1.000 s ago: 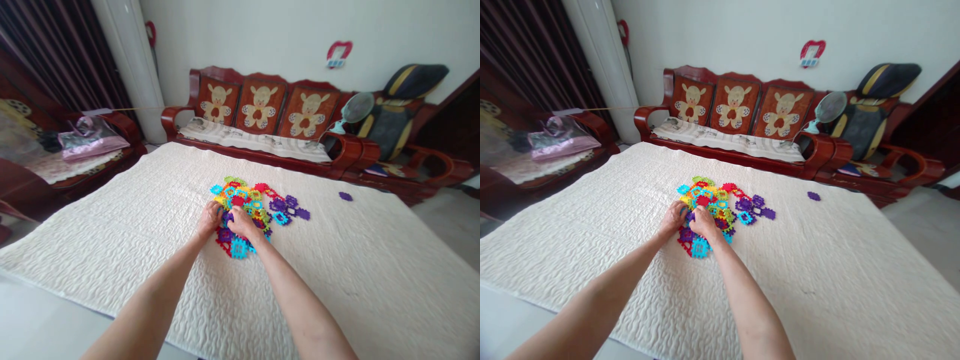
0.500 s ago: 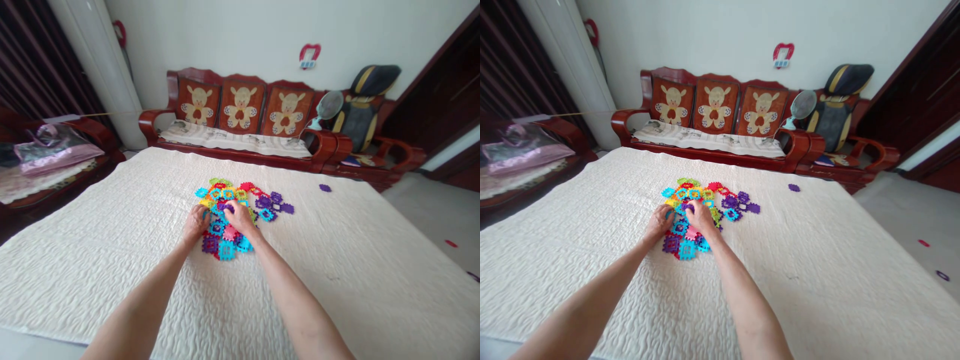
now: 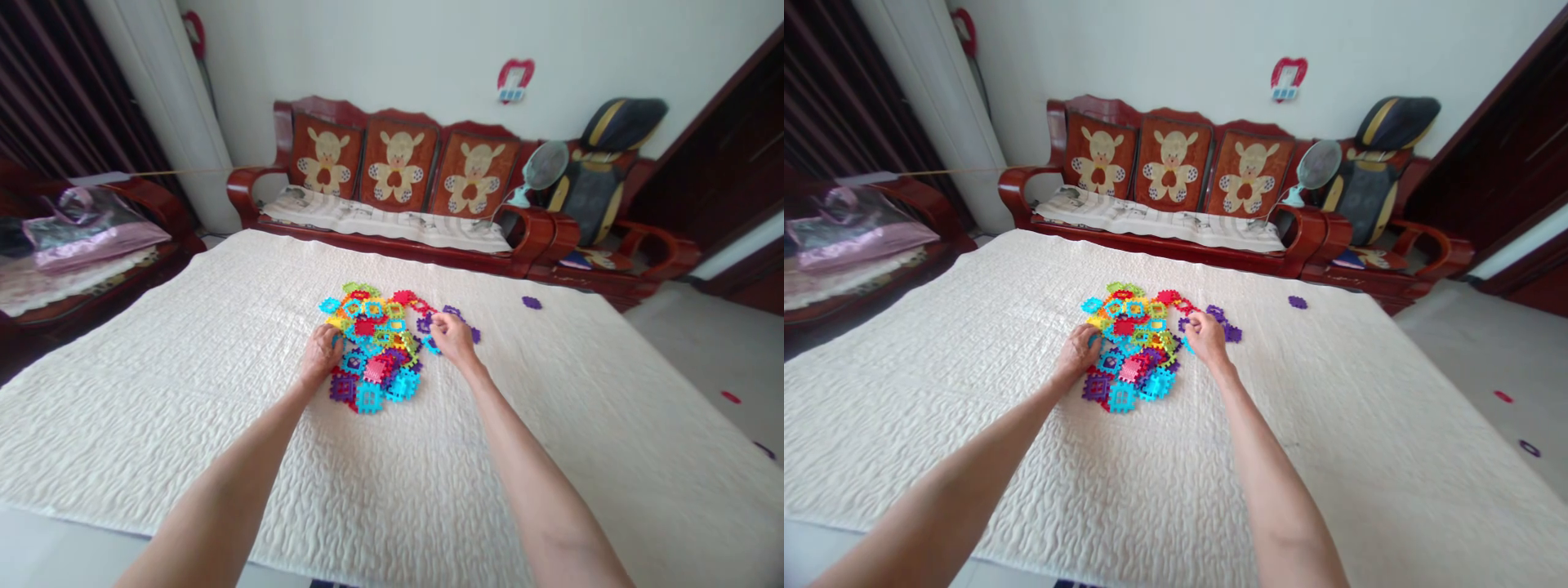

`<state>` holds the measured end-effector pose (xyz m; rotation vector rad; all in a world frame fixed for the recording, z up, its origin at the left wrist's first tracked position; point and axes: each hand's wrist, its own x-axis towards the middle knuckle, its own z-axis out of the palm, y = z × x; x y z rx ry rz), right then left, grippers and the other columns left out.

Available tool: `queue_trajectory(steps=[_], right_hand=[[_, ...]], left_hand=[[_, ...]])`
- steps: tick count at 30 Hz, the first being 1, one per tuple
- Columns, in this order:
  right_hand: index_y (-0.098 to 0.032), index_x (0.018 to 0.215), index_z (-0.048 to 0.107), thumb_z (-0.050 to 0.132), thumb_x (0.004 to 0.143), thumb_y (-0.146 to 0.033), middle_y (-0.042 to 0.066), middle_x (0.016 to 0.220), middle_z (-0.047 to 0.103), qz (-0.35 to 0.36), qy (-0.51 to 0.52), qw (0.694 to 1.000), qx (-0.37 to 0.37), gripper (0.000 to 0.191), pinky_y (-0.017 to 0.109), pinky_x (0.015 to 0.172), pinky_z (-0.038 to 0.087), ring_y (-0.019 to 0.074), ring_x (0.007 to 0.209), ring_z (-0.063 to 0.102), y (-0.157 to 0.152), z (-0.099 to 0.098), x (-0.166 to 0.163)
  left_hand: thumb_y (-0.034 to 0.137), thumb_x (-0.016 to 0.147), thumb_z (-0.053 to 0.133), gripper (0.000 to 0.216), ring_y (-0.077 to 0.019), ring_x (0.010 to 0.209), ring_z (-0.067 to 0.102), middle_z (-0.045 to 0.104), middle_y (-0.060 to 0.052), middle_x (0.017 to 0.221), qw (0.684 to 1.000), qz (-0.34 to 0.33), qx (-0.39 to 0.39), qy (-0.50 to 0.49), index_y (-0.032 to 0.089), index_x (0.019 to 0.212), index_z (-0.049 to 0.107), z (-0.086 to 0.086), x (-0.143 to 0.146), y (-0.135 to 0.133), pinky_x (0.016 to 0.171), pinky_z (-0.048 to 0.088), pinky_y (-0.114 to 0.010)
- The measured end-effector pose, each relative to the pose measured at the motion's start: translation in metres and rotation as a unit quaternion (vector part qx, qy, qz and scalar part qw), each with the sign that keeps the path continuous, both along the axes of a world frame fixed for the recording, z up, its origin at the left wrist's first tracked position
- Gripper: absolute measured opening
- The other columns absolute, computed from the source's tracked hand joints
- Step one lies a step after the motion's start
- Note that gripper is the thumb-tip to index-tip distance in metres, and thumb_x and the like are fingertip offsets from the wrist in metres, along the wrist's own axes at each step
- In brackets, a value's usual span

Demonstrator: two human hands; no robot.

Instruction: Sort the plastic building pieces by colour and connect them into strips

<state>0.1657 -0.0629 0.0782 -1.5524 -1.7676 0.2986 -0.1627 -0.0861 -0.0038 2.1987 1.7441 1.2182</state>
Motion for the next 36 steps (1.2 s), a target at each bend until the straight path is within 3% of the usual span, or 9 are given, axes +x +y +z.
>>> queue_trajectory(steps=[4,8,14,19,23,27,31,36], right_hand=[[-0.02,0.097,0.071,0.056,0.084,-0.019,0.006,0.095,0.071,0.222,-0.01,0.975,0.024,0.019,0.031,0.083,0.052,0.0178,0.086,0.066,-0.053,-0.011,-0.065],[-0.021,0.105,0.07,0.061,0.085,-0.018,0.007,0.108,0.071,0.293,-0.087,0.952,0.027,0.022,0.035,0.097,0.047,0.0208,0.104,0.063,-0.088,-0.015,-0.119],[-0.019,0.118,0.068,0.073,0.08,-0.037,0.011,0.121,0.065,0.252,-0.199,0.947,-0.022,0.043,0.044,0.099,0.042,0.0275,0.111,0.057,-0.101,-0.018,-0.143],[-0.022,0.109,0.07,0.074,0.08,-0.039,0.009,0.12,0.065,0.246,-0.212,0.945,-0.037,0.034,0.044,0.097,0.04,0.0265,0.11,0.056,-0.102,-0.025,-0.142],[-0.02,0.101,0.069,0.075,0.078,-0.029,0.008,0.113,0.067,0.243,-0.184,0.951,-0.044,0.025,0.041,0.096,0.04,0.0247,0.108,0.057,-0.101,-0.026,-0.146],[-0.021,0.09,0.067,0.068,0.08,-0.021,0.005,0.094,0.071,0.229,-0.119,0.964,-0.062,0.011,0.037,0.091,0.043,0.0215,0.094,0.063,-0.092,-0.022,-0.146],[-0.021,0.1,0.068,0.057,0.084,-0.018,0.003,0.095,0.074,0.194,0.004,0.98,-0.037,0.019,0.032,0.086,0.05,0.0191,0.089,0.067,-0.073,-0.019,-0.123],[-0.023,0.089,0.07,0.056,0.077,-0.013,0.005,0.094,0.076,0.134,0.014,0.99,-0.037,0.021,0.036,0.091,0.052,0.0215,0.093,0.069,-0.058,-0.031,-0.085]], left_hand=[[0.024,0.089,0.048,0.023,-0.0249,0.109,0.061,0.068,-0.012,0.108,1.0,0.005,-0.013,-0.017,0.018,0.1,0.067,-0.002,0.0,0.001,0.105,0.047,-0.044],[0.018,0.088,0.043,0.027,-0.0225,0.107,0.063,0.07,-0.011,0.106,0.998,0.023,-0.023,-0.048,0.018,0.099,0.068,-0.007,-0.001,0.005,0.104,0.049,-0.042],[0.015,0.086,0.042,0.032,-0.0232,0.106,0.067,0.072,-0.01,0.111,0.993,0.053,-0.029,-0.101,0.019,0.102,0.069,-0.011,-0.008,0.013,0.101,0.052,-0.043],[0.021,0.088,0.043,0.032,-0.021,0.107,0.067,0.073,-0.008,0.115,0.991,0.045,-0.025,-0.122,0.021,0.104,0.07,-0.009,-0.022,0.004,0.097,0.055,-0.039],[0.026,0.087,0.048,0.029,-0.0224,0.11,0.066,0.071,-0.01,0.12,0.995,0.004,-0.017,-0.102,0.021,0.104,0.071,-0.007,-0.027,-0.025,0.101,0.054,-0.042],[0.031,0.089,0.052,0.027,-0.0231,0.117,0.063,0.069,-0.01,0.124,0.997,-0.055,-0.009,-0.057,0.022,0.104,0.072,0.001,-0.01,-0.048,0.105,0.05,-0.044],[0.032,0.09,0.053,0.029,-0.0243,0.121,0.06,0.067,-0.012,0.127,0.993,-0.119,-0.021,-0.003,0.021,0.109,0.072,0.012,0.011,-0.055,0.109,0.047,-0.045],[0.032,0.091,0.053,0.022,-0.0256,0.115,0.059,0.07,-0.012,0.116,0.989,-0.133,-0.048,0.052,0.022,0.084,0.072,0.02,0.012,-0.059,0.109,0.045,-0.047]])
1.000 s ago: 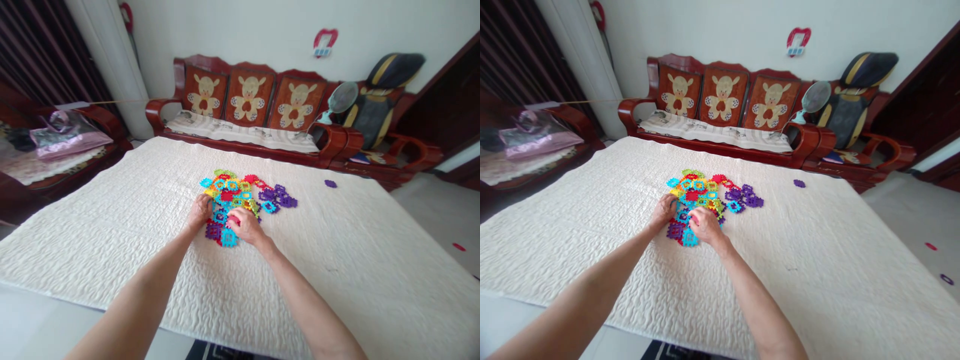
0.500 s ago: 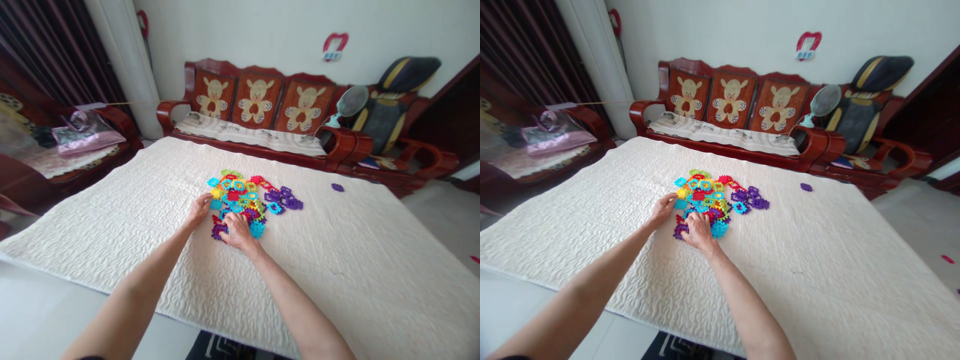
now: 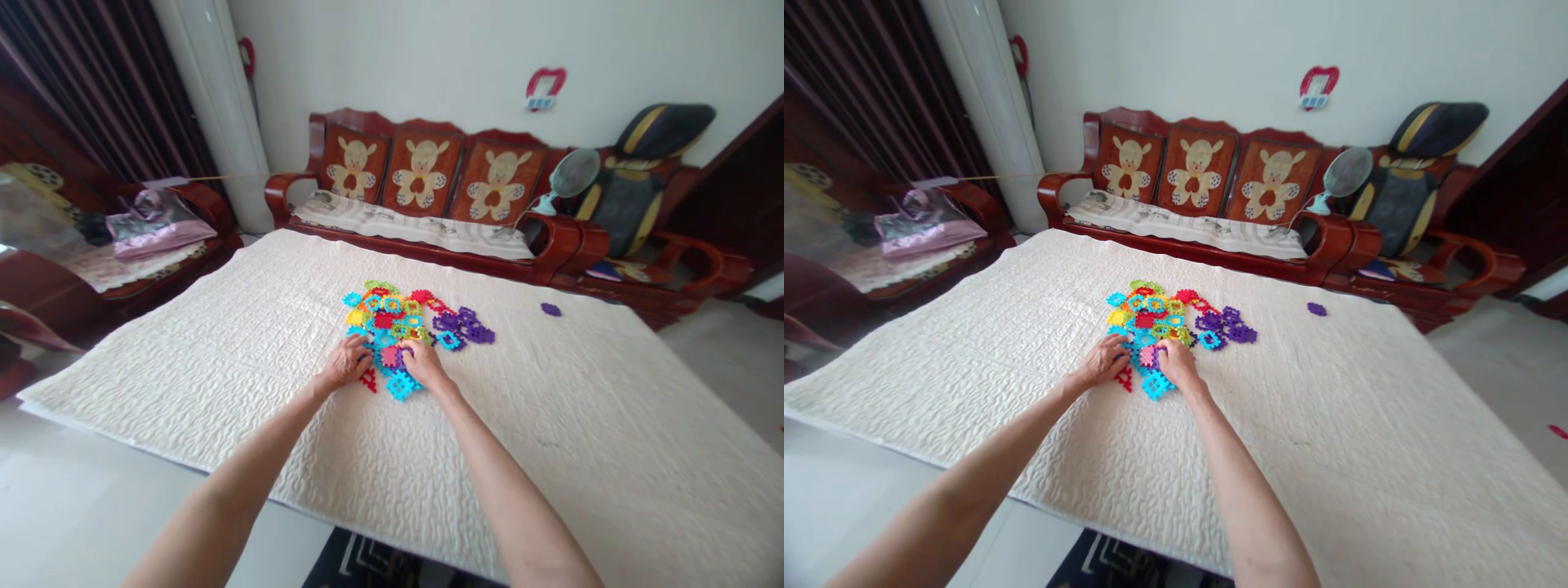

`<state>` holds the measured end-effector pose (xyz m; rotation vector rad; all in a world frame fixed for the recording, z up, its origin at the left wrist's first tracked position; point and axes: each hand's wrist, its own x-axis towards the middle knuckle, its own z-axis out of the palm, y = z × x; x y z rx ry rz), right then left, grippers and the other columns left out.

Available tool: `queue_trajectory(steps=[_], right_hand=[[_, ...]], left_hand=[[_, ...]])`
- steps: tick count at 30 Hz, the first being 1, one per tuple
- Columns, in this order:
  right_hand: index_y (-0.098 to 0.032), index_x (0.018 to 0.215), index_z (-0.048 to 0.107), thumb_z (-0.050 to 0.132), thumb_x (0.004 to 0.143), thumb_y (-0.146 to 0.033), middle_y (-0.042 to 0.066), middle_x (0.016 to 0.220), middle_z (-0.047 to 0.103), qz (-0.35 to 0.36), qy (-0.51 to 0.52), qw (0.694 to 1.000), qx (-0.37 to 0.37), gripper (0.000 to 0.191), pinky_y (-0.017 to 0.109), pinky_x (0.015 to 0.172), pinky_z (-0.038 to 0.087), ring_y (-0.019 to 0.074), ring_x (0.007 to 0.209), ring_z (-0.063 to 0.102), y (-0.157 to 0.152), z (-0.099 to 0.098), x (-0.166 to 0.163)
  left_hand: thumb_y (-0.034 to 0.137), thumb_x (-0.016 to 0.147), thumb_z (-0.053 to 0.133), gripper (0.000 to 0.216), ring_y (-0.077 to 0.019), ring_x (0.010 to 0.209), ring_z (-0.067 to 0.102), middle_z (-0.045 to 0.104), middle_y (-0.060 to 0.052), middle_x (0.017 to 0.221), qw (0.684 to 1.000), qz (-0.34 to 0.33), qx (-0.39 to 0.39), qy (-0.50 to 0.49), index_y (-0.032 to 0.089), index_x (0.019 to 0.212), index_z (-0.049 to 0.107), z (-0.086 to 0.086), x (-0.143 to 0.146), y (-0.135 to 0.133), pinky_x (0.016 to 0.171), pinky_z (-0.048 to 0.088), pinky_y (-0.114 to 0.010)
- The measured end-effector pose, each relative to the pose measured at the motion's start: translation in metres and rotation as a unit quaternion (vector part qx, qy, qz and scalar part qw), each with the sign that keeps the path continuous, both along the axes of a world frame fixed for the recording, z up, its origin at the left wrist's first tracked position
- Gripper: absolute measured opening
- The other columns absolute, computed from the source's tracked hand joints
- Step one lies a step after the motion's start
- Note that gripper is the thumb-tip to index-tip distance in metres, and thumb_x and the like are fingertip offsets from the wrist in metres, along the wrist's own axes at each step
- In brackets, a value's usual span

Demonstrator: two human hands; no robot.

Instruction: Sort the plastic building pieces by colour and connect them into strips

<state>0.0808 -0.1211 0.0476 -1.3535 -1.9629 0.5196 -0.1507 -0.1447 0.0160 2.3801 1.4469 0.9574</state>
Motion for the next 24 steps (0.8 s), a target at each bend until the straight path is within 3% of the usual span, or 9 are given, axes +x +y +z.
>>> queue_trajectory(steps=[4,10,16,24], right_hand=[[-0.023,0.09,0.071,0.053,0.08,-0.017,0.006,0.098,0.076,-0.021,0.008,1.0,0.004,0.021,0.037,0.093,0.053,0.0223,0.096,0.07,-0.003,-0.011,0.012],[-0.021,0.098,0.071,0.048,0.083,-0.03,0.009,0.102,0.076,-0.096,0.083,0.991,0.049,0.029,0.038,0.094,0.054,0.0238,0.098,0.07,-0.011,-0.021,0.033],[-0.019,0.1,0.07,0.046,0.085,-0.039,0.013,0.1,0.076,-0.167,0.117,0.977,0.068,0.034,0.04,0.089,0.055,0.0257,0.094,0.07,-0.024,-0.048,0.064],[-0.021,0.098,0.07,0.045,0.085,-0.035,0.011,0.098,0.075,-0.164,0.108,0.977,0.086,0.031,0.038,0.088,0.056,0.0244,0.094,0.07,-0.025,-0.055,0.06]], left_hand=[[0.031,0.095,0.045,0.032,-0.0238,0.099,0.062,0.069,-0.013,0.097,0.998,0.044,-0.016,0.032,0.021,0.074,0.067,0.006,-0.004,0.014,0.104,0.047,-0.046],[0.022,0.086,0.052,0.021,-0.0248,0.094,0.062,0.065,-0.013,0.092,0.99,0.11,-0.057,0.065,0.019,0.079,0.071,0.008,0.013,0.052,0.095,0.049,-0.041],[0.032,0.08,0.064,0.018,-0.0276,0.094,0.063,0.064,-0.012,0.092,0.978,0.176,-0.083,0.072,0.017,0.085,0.072,0.006,0.016,0.072,0.085,0.051,-0.038],[0.037,0.08,0.064,0.021,-0.0275,0.089,0.065,0.066,-0.012,0.083,0.969,0.217,-0.102,0.054,0.017,0.076,0.068,0.005,0.019,0.09,0.081,0.052,-0.037]])
